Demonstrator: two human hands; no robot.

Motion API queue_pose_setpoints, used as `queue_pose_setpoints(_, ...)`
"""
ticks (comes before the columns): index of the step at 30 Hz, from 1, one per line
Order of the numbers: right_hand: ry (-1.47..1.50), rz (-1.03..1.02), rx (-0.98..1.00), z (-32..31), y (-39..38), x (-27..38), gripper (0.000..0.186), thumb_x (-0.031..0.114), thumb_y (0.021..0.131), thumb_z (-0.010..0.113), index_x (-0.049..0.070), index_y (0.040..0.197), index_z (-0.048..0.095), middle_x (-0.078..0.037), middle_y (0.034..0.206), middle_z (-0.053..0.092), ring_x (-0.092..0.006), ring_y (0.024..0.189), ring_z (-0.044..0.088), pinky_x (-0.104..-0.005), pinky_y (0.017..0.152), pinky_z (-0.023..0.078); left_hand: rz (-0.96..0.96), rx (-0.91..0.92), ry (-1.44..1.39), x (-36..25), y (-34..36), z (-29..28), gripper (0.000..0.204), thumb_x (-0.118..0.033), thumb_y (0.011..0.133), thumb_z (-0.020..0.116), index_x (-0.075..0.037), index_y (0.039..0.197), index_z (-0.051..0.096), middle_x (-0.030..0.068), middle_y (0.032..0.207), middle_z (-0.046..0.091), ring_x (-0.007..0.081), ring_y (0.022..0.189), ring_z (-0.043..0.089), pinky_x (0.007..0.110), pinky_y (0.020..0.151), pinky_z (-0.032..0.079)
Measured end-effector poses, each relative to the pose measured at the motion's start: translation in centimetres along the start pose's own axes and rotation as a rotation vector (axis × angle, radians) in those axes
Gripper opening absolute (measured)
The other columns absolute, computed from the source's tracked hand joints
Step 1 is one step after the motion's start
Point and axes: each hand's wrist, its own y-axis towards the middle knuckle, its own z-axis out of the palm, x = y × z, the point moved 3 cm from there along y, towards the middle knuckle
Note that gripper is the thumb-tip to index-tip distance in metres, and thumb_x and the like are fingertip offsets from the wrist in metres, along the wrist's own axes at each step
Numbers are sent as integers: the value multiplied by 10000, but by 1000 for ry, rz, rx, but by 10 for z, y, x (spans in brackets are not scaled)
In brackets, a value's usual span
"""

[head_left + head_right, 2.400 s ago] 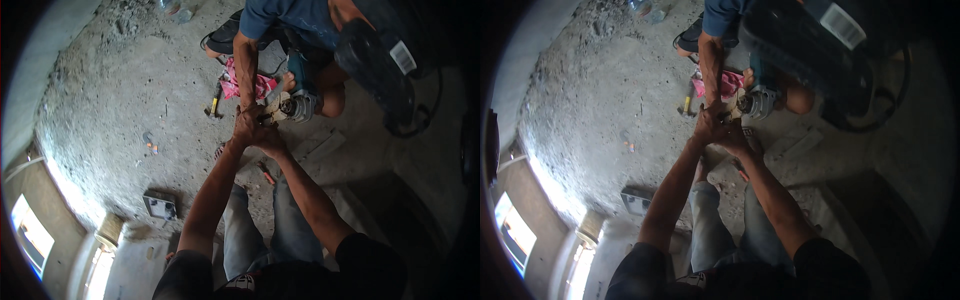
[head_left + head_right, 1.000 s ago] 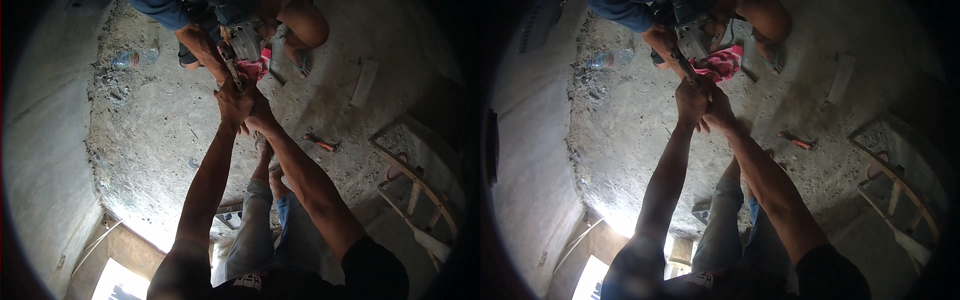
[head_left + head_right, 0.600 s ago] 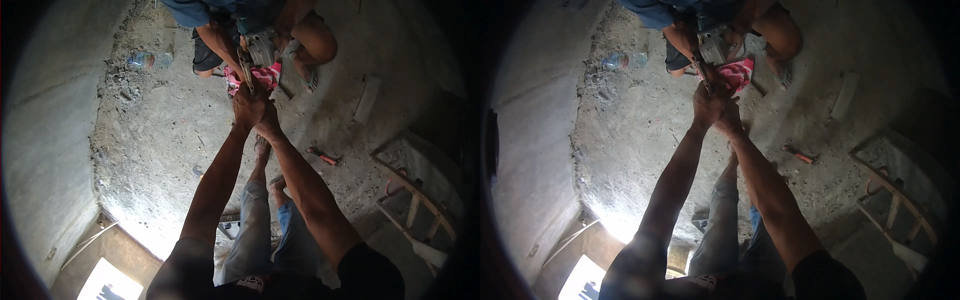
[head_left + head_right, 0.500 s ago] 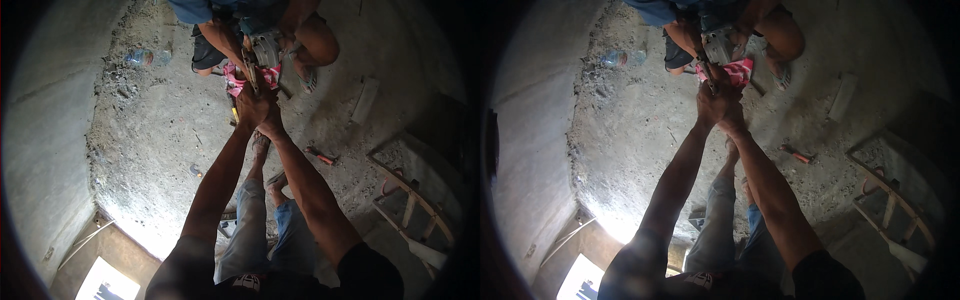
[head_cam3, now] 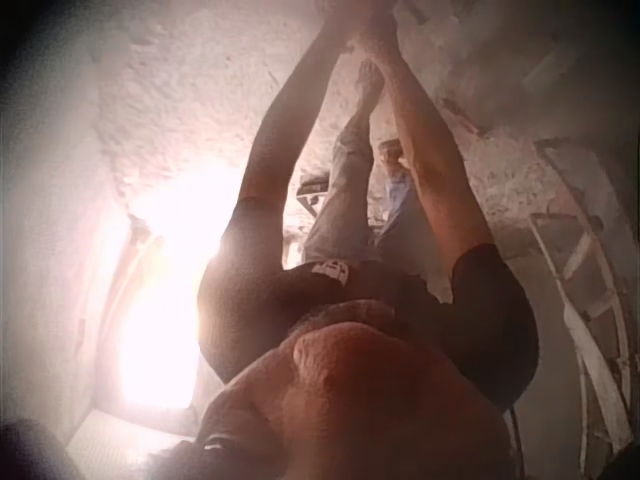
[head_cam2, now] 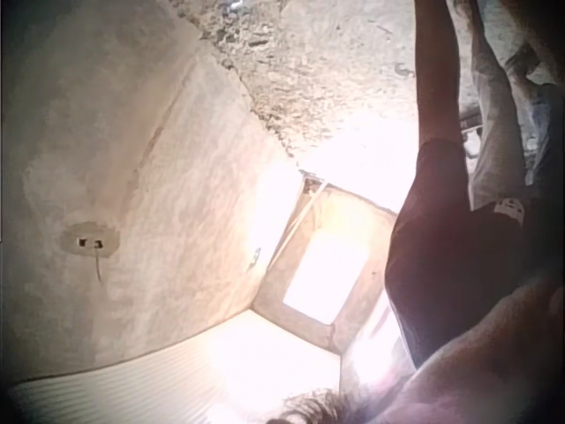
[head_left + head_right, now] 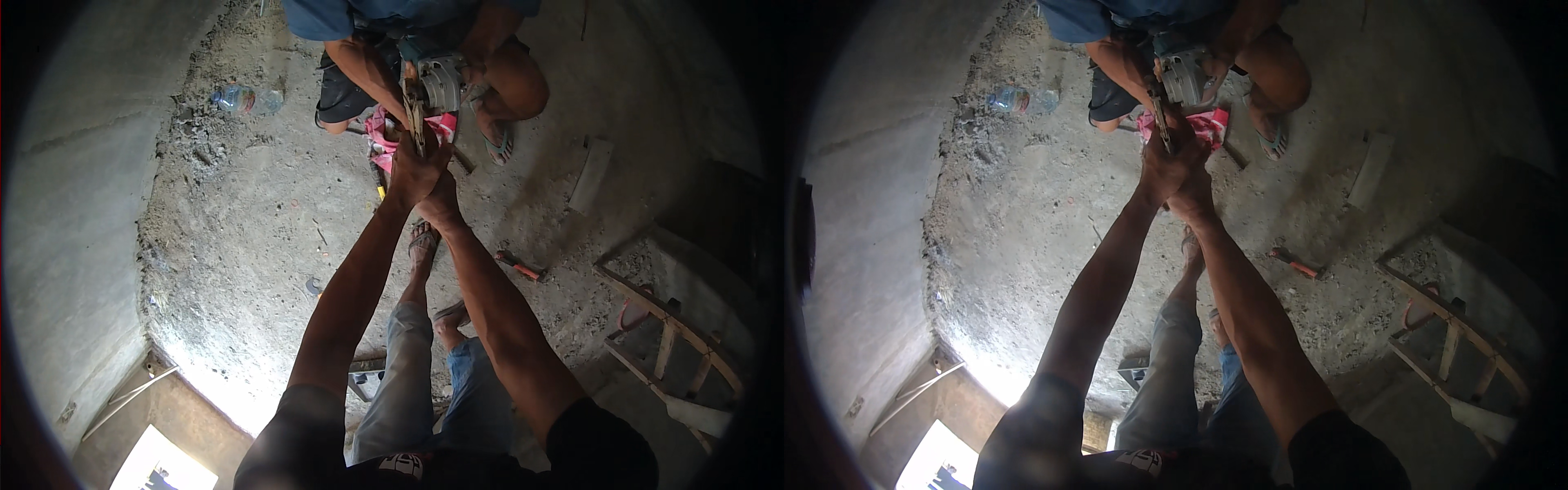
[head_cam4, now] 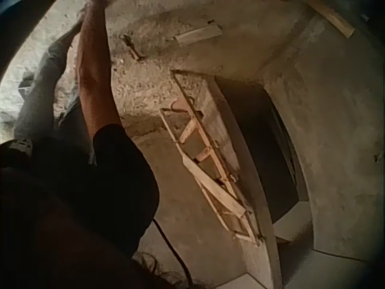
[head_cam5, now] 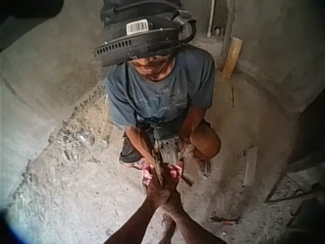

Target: The person holds a wooden piece while another person shapes it with an angle grinder, then receives the shaped wood and a pair of pliers.

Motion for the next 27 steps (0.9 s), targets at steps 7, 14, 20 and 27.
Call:
queue_pose_setpoints(7, -35, -3, 33, -12, -2, 29, 429, 177, 858, 805, 32, 1216, 617, -131, 1090, 717, -185, 1020, 681, -365, 855, 543, -196, -47, 103, 23, 6, 8, 387, -209, 848, 658, 42, 1111, 525, 311, 976, 677, 436, 945, 691, 477, 802, 528)
queue_pose_setpoints(14, 36, 30, 33, -23, -2, 53, 460, 196, 862, 809, -13, 1195, 571, -130, 1082, 704, -175, 1011, 660, -344, 857, 529, 31, -125, 174, 11, 5, 11, 182, -157, 935, 606, 8, 966, 538, 155, 733, 631, 193, 666, 623, 397, 580, 486)
queue_pose_setpoints(20, 145, 224, 64, -35, -5, 58, 615, 251, 888, 769, 60, 1407, 502, -147, 1239, 667, -222, 1167, 637, -343, 976, 484, 209, -144, 155, 14, 6, 17, 145, -118, 910, 611, -6, 966, 538, 117, 760, 638, 205, 637, 652, 379, 561, 493)
queue_pose_setpoints(27, 111, 201, 80, -42, -7, 48, 550, 281, 883, 763, 5, 1316, 564, -184, 1229, 675, -233, 1174, 640, -365, 959, 493, 23, -143, 117, 0, -3, 22, 184, -136, 912, 622, -20, 1025, 535, 149, 803, 646, 255, 762, 693, 397, 665, 529)
